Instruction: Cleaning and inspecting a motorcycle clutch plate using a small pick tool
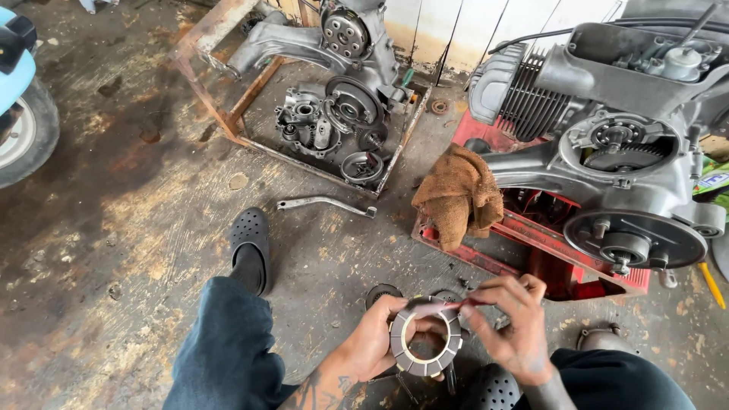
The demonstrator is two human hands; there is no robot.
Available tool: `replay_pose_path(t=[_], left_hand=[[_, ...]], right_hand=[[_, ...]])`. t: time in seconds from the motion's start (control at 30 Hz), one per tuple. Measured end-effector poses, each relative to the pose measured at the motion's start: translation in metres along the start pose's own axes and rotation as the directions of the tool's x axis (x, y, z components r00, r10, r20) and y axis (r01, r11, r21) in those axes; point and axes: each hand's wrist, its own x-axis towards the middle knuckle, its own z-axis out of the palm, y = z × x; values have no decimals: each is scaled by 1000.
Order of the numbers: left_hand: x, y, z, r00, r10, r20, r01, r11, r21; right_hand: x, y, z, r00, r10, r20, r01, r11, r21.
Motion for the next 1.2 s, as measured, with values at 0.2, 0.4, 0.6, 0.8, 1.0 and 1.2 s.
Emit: replay_pose_path(t=[0.2, 0.4, 0.6, 0.8, 1.0, 1.2], left_hand=[[-2, 0, 13, 998, 11, -64, -18, 995, -95], [6, -8, 12, 976, 77, -206, -126, 963, -238], [8, -2, 20, 949, 135, -286, -167, 982, -92], [19, -2, 22, 916, 388, -103, -401, 885, -235], [32, 5, 23, 775, 611, -162, -632, 750, -193], [38, 6, 9, 665, 714, -220, -746, 648, -152]], right_hand=[[7, -24, -5, 998, -65, -12, 64, 997, -39], [10, -24, 1, 994, -105, 19, 106, 993, -43], [12, -20, 3, 1000, 21, 5, -21, 999, 27], [11, -25, 8, 995, 88, 45, -92, 991, 97], [8, -21, 17, 976, 187, 108, -205, 958, 201], [-4, -25, 31, 936, 302, 178, -345, 887, 306]])
